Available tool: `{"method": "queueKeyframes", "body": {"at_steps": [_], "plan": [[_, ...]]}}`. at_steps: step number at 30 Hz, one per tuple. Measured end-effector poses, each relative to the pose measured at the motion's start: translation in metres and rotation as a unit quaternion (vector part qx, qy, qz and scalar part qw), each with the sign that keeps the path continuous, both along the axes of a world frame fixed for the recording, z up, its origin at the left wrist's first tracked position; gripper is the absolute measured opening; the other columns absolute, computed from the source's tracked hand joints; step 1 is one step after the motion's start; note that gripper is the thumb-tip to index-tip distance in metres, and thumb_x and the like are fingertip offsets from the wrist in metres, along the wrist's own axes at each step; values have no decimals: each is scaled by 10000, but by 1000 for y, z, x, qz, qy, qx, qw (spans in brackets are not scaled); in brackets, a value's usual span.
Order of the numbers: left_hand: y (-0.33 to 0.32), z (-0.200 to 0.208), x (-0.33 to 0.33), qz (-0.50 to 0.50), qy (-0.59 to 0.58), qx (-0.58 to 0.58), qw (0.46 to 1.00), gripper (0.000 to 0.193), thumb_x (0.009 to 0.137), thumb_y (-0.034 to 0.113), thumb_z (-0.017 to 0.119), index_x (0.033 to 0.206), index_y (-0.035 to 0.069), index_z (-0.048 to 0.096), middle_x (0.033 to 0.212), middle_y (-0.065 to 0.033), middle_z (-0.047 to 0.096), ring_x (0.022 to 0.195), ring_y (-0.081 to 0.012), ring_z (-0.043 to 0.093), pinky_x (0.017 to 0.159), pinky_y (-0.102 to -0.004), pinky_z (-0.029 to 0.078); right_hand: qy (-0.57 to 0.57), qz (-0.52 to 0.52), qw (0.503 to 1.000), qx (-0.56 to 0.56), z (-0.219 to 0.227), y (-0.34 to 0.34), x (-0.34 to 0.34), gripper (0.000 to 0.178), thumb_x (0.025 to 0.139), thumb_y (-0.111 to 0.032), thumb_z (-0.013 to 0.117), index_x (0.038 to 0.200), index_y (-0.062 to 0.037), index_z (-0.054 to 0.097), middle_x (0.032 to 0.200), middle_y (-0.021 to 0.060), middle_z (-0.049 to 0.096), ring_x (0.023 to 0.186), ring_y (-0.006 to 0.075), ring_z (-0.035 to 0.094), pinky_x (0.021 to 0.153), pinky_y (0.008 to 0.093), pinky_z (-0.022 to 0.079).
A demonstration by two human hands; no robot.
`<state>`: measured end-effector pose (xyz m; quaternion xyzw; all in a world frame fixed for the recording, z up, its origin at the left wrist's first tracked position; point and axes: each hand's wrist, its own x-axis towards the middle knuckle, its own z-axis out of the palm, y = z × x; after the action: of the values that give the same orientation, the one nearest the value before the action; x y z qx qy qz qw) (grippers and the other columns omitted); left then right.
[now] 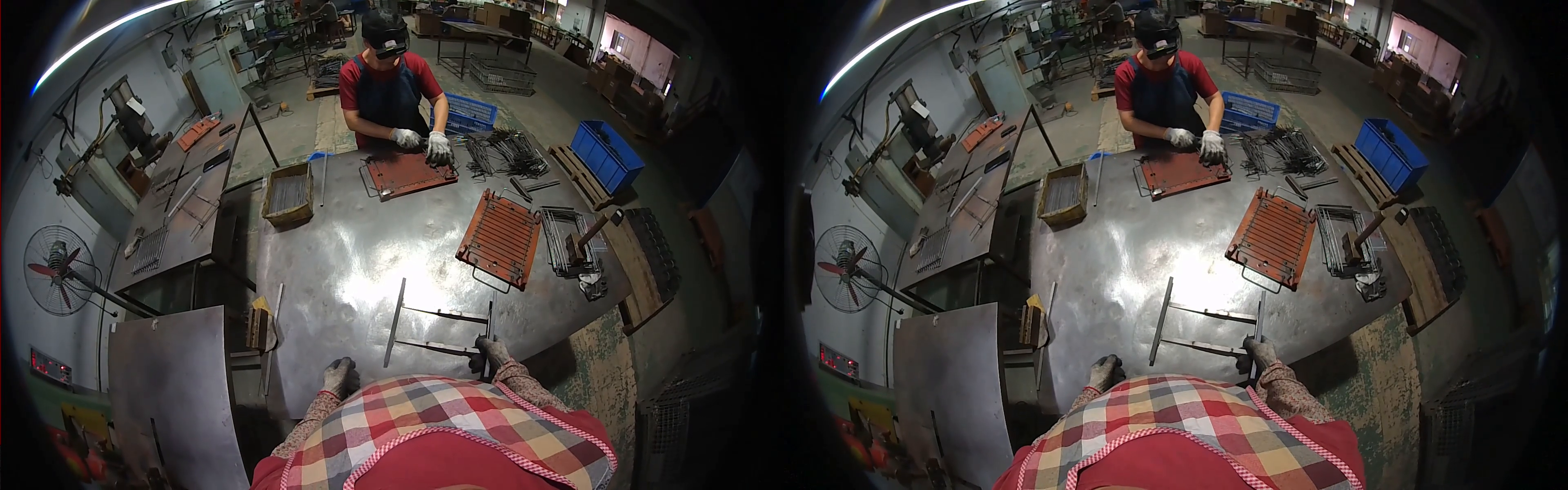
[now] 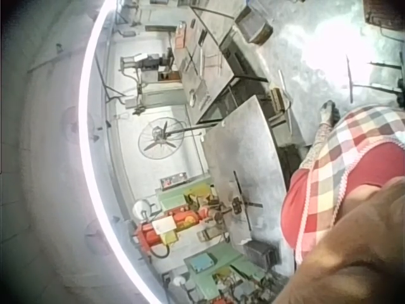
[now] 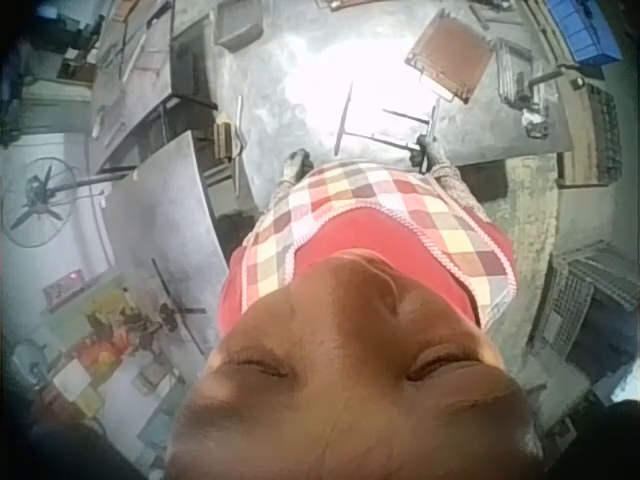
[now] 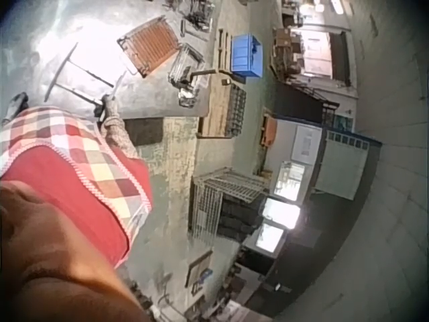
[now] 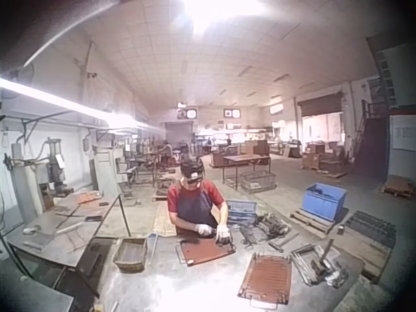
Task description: The person places metal rods into a jig by hand, then uses an industrial machine to secure them.
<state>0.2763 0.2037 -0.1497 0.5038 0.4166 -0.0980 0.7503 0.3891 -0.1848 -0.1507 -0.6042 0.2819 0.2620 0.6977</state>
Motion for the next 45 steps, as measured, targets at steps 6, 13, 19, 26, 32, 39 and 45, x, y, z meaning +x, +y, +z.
{"method": "queueKeyframes", "body": {"at_steps": [6, 13, 19, 26, 32, 39, 45], "plan": [[3, -6, -2, -8, -13, 5, 1000, 233, 850, 264, 567, 918, 44, 534, 598, -82, 511, 411, -174, 464, 353, -302, 378, 18, -1, 1000, -2, 8, 3, 1, 237, 809, -145, 545, 1002, -35, 464, 696, 137, 525, 439, 272, 535, 348, 399, 465], [2, -3, 0, -12, -2, 14, 1000, 229, 858, 262, 557, 915, 41, 537, 600, -84, 515, 412, -178, 469, 355, -305, 383, 2, -7, 1000, 19, -1, 0, 0, 240, 808, -144, 546, 1005, -34, 465, 703, 137, 525, 443, 273, 536, 347, 395, 463], [2, -2, 0, -9, -3, 8, 1000, 243, 867, 277, 554, 917, 40, 536, 600, -85, 512, 413, -174, 462, 357, -301, 379, 14, -5, 1000, 0, -2, 0, 1, 241, 801, -128, 545, 1006, -33, 464, 704, 138, 527, 445, 272, 538, 351, 390, 467], [6, -6, -1, -29, 3, 2, 1000, 264, 869, 304, 577, 939, 51, 565, 647, -96, 575, 500, -208, 543, 466, -334, 466, -2, -1, 1000, 11, -10, -4, 3, 244, 798, -125, 545, 1009, -33, 463, 715, 140, 529, 462, 272, 548, 354, 390, 469], [7, -5, -3, -24, -3, -12, 1000, 256, 866, 296, 577, 941, 51, 563, 646, -95, 570, 502, -209, 540, 464, -333, 461, 11, 3, 1000, 10, 0, 0, 3, 246, 802, -128, 541, 1018, -46, 457, 724, 138, 524, 449, 264, 528, 352, 385, 463], [1, 6, 1, -6, 9, -5, 1000, 221, 875, 261, 542, 926, 47, 519, 590, -77, 494, 410, -166, 443, 354, -294, 357, 22, 2, 1000, 12, -4, -1, 3, 252, 807, -127, 537, 1026, -50, 440, 727, 151, 534, 437, 271, 519, 345, 392, 452], [3, -1, 1, 7, -4, -27, 1000, 218, 872, 264, 541, 912, 52, 511, 597, -77, 488, 417, -176, 451, 350, -306, 346, 12, -3, 1000, 2, 3, 1, 2, 243, 793, -123, 541, 1006, -53, 446, 740, 166, 550, 448, 296, 541, 351, 417, 471]]}}
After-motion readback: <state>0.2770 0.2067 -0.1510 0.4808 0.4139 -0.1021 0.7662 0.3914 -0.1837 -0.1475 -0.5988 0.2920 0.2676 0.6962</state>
